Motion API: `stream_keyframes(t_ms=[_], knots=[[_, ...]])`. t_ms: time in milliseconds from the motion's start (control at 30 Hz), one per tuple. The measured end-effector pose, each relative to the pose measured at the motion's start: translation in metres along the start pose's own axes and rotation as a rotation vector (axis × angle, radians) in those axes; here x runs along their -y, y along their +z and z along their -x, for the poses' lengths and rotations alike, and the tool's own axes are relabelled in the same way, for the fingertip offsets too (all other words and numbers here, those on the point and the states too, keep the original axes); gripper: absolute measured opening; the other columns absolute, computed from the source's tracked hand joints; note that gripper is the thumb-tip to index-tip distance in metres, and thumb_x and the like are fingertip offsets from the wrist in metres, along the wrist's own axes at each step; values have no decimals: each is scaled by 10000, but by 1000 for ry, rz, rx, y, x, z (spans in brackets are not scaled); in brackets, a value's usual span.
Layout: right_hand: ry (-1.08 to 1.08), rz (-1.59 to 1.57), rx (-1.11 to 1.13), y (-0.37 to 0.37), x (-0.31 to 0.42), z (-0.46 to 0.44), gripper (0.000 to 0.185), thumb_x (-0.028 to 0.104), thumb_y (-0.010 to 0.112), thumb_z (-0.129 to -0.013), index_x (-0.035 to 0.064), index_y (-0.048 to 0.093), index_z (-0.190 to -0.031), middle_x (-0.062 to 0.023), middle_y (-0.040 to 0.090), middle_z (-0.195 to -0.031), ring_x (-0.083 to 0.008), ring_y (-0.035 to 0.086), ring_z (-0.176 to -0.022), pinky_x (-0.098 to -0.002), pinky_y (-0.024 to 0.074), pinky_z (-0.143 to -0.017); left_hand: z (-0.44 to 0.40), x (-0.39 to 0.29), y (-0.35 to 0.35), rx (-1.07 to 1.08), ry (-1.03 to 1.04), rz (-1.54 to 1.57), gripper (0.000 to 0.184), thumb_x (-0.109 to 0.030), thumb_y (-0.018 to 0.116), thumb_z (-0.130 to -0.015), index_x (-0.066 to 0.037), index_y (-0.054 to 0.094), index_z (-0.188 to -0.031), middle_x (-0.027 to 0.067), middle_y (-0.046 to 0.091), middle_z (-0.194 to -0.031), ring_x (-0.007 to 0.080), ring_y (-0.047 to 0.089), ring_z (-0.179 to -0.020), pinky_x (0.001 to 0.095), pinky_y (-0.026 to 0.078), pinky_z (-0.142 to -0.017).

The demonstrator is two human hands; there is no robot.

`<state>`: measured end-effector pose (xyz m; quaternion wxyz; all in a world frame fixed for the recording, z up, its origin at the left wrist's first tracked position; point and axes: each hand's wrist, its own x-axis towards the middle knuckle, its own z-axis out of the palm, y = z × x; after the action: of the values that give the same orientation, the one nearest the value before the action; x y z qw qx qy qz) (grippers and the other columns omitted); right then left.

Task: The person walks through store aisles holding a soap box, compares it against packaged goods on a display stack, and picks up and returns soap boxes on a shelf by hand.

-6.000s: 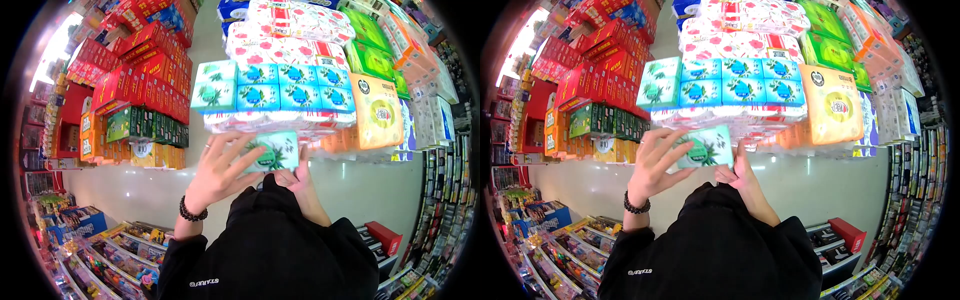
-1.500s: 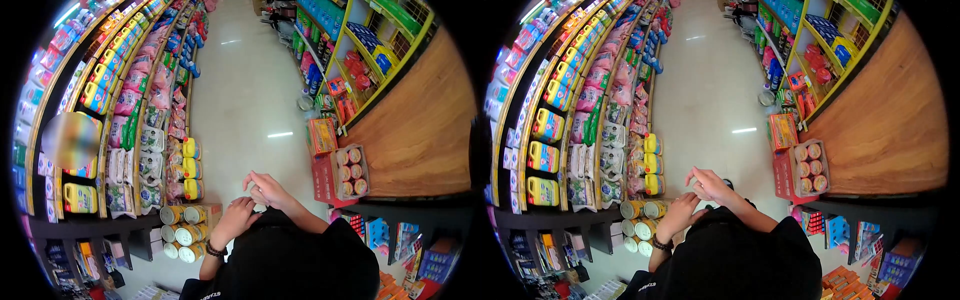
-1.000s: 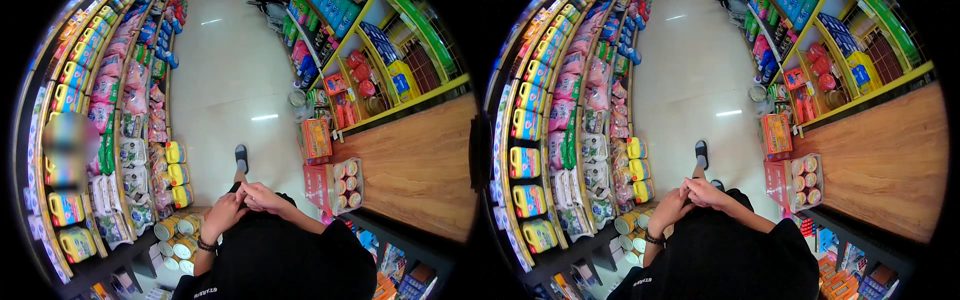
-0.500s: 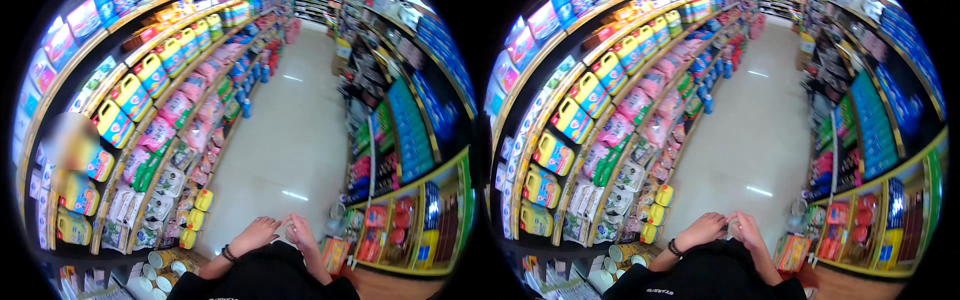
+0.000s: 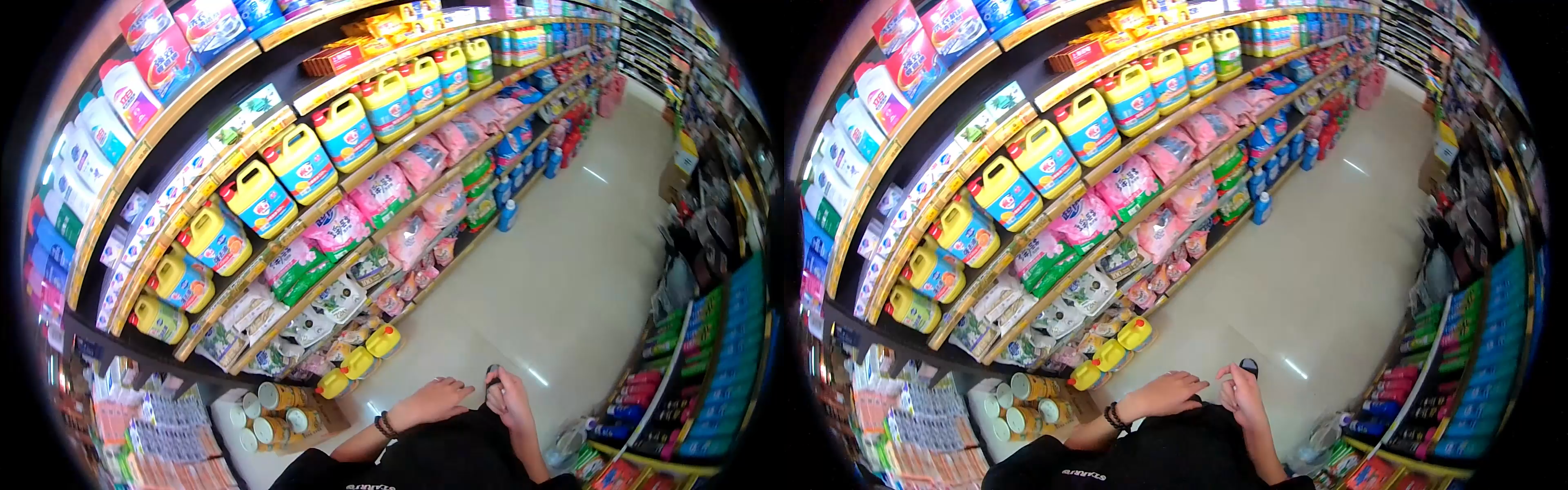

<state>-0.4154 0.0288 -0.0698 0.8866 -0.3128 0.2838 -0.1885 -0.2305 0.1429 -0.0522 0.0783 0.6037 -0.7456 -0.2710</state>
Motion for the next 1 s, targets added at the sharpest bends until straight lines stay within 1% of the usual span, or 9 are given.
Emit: stream_keyframes(t_ms=[167, 300, 400, 467, 633, 700, 767, 900, 1000], knots=[[53, 35, 123, -11, 75, -54, 402, 310, 361, -1111, 11, 577, -949, 36, 302, -427, -70, 227, -328, -248, 182, -348, -47, 25, -40, -171, -120, 5, 471, -333, 644, -941, -48, 577, -1311, 184, 658, -1173, 352, 623, -1101, 450, 499, -953], [84, 27, 223, -29, 119, -94, 401, 317, 353, -1112, 19, 567, -952, 40, 284, -417, -74, 214, -318, -256, 176, -340, -75, 9, -135, -491, -96, -90, 352, -198, 699, -904, -62, 642, -1223, 139, 684, -1110, 327, 648, -1037, 421, 528, -885], [119, -95, 317, -40, 149, -121, 424, 348, 330, -1114, 27, 563, -963, 38, 276, -410, -80, 210, -312, -264, 170, -335, -85, 3, -185, -652, 5, -175, 315, -101, 736, -845, -57, 659, -1148, 134, 682, -1065, 311, 655, -1013, 429, 524, -909], [126, -142, 366, -46, 162, -142, 436, 364, 307, -1113, 41, 561, -969, 34, 268, -408, -86, 209, -310, -264, 185, -335, -90, 1, -217, -748, -17, -201, 291, -49, 755, -816, -56, 690, -1100, 117, 699, -1051, 308, 667, -996, 415, 532, -877], [203, -251, 492, -27, 187, -189, 455, 398, 296, -1112, 51, 565, -993, 33, 277, -409, -89, 205, -313, -266, 174, -340, -74, 37, -299, -970, -169, -388, 317, 16, 755, -786, -36, 685, -1090, 120, 700, -1059, 297, 678, -986, 377, 545, -849], [261, -279, 538, -16, 190, -208, 451, 397, 293, -1112, 56, 564, -996, 34, 273, -412, -89, 206, -316, -263, 178, -344, -62, 60, -334, -1073, -268, -268, 310, 8, 741, -811, -38, 683, -1112, 123, 703, -1079, 285, 677, -1006, 359, 532, -869], [311, -260, 572, -3, 191, -229, 453, 401, 295, -1112, 54, 565, -1000, 36, 268, -415, -87, 209, -319, -257, 179, -348, -52, 80, -374, -1142, -351, -368, 293, -17, 723, -845, -37, 673, -1133, 118, 704, -1081, 273, 675, -1013, 345, 517, -895], [382, -177, 678, 33, 193, -275, 467, 411, 275, -1110, 59, 562, -1005, 30, 249, -414, -97, 215, -322, -261, 198, -354, -27, 119, -460, -1097, -409, -714, 320, -87, 715, -870, -25, 640, -1175, 146, 658, -1185, 302, 614, -1141, 395, 475, -987], [408, -137, 746, 73, 196, -303, 480, 417, 275, -1110, 58, 587, -1043, 30, 266, -416, -98, 216, -323, -261, 199, -357, -10, 144, -514, -976, -483, -762, 364, -102, 701, -870, -22, 606, -1212, 159, 621, -1222, 338, 570, -1180, 415, 450, -1021]])
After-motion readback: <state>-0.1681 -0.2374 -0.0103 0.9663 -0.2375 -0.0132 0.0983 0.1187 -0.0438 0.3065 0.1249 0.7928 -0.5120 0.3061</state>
